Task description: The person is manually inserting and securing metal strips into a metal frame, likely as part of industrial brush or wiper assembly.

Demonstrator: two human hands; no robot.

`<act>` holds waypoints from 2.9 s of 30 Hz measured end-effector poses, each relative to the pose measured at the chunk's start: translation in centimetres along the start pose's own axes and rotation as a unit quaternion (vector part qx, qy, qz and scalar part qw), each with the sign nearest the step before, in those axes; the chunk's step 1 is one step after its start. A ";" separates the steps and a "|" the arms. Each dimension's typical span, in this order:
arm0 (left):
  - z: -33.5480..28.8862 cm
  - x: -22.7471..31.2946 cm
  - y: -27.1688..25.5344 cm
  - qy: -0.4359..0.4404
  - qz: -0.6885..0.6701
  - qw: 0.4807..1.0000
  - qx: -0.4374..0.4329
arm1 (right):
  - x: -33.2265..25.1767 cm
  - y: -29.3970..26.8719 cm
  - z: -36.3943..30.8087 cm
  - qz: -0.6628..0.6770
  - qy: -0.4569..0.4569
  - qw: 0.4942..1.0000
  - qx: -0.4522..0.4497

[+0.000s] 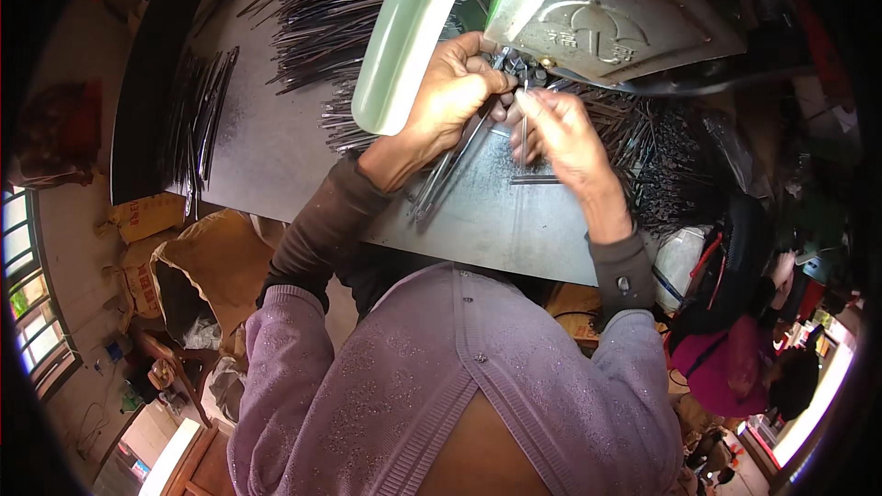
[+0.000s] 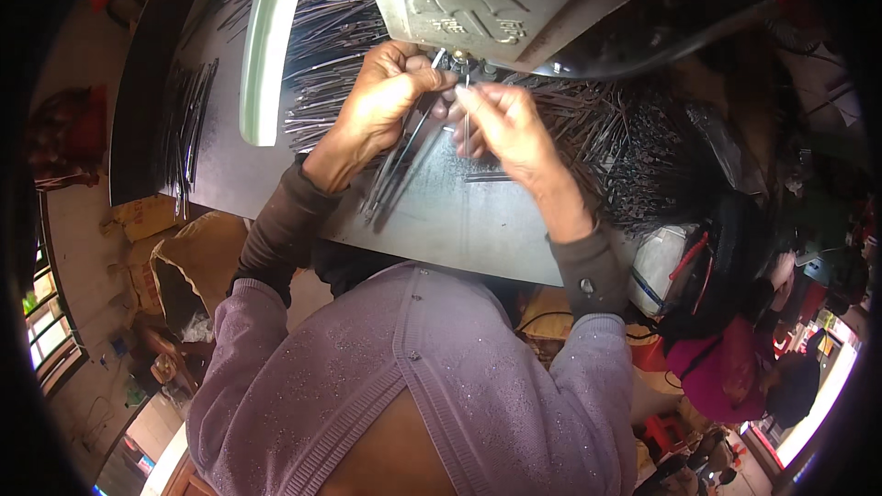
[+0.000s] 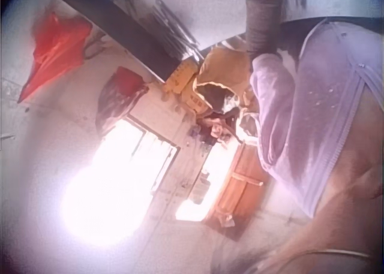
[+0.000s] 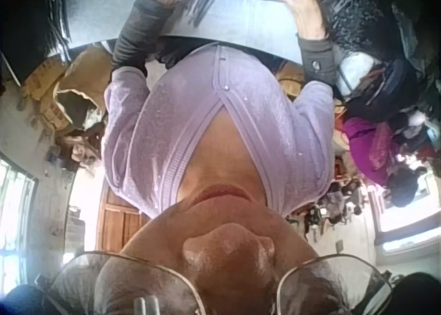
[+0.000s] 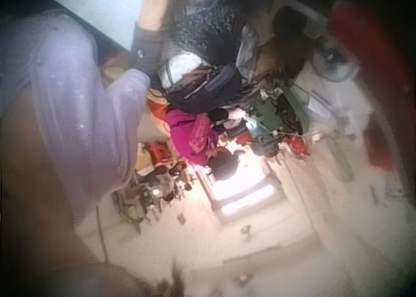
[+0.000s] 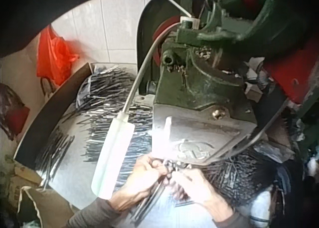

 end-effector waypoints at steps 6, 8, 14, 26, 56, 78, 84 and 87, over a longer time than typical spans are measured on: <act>0.0 -0.2 0.6 -0.021 -0.009 0.999 0.024 | 0.8 1.9 -1.8 0.045 0.008 0.999 -0.027; 0.4 -0.3 0.5 -0.016 -0.023 0.999 0.029 | 0.2 1.7 -1.8 0.043 0.019 0.999 -0.026; 1.2 -0.2 0.2 0.005 -0.012 1.000 0.024 | 0.2 1.0 -0.9 0.052 0.014 0.998 -0.019; 1.2 -0.2 0.4 -0.038 0.051 0.998 -0.005 | 1.3 1.2 -2.1 0.154 0.066 0.986 0.003; -11.0 -2.1 -2.6 0.233 0.687 0.673 0.147 | -0.8 -1.2 -6.3 -0.577 -0.249 0.778 0.016; -3.6 2.2 0.7 0.270 0.502 0.809 0.145 | -0.2 0.9 -3.1 -0.165 -0.136 0.971 0.110; -2.9 1.7 1.0 0.281 0.527 0.787 0.157 | -0.8 0.8 -2.2 -0.072 -0.155 0.974 0.151; -2.9 1.6 1.0 0.288 0.526 0.784 0.161 | -0.8 0.7 -1.9 -0.062 -0.149 0.973 0.165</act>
Point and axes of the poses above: each hand's wrist, its own z-axis towards the middle knuckle, its own y-axis out of the palm, x = y × z, the point moved 5 cm from there along z, towards the middle knuckle, and after that the axes turned 7 degrees about -y, right-handed, at the moved point
